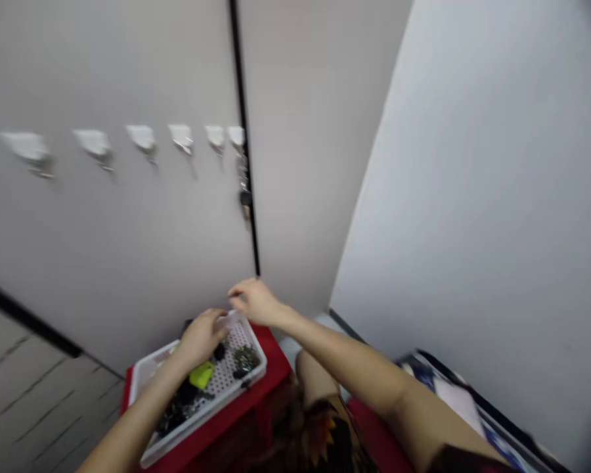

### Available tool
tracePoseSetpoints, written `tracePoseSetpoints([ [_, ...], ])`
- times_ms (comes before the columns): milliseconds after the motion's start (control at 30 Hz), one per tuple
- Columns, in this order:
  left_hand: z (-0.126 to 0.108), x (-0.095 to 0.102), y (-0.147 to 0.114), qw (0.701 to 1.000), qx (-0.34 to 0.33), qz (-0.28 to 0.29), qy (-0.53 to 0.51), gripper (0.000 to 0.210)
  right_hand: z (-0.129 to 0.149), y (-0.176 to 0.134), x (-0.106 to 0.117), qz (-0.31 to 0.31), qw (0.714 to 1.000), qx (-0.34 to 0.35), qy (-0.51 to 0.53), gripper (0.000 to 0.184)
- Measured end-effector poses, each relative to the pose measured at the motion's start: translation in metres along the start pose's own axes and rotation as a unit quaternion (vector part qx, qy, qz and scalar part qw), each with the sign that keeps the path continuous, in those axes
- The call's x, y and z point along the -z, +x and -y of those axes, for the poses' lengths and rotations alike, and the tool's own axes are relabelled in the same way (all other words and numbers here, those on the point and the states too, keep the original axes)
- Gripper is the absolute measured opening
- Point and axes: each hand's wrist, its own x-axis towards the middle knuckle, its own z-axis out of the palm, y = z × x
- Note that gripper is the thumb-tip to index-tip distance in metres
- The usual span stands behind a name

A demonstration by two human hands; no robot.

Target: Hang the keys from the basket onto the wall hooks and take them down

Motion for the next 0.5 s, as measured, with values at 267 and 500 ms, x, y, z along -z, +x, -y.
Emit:
tracePoseSetpoints([
  [267,-0.005,-0.041,-0.006,0.97,-0.029,0.14,0.197,0.029,0.0,-0.049,-0.053,0.268,0.958,-0.033,-0.092,0.016],
  [500,-0.015,-0.039,-0.001,0.968,0.073,0.189,0.149,0.019,-0.008,-0.048,-0.051,0.278,0.959,-0.047,-0.031,0.014],
])
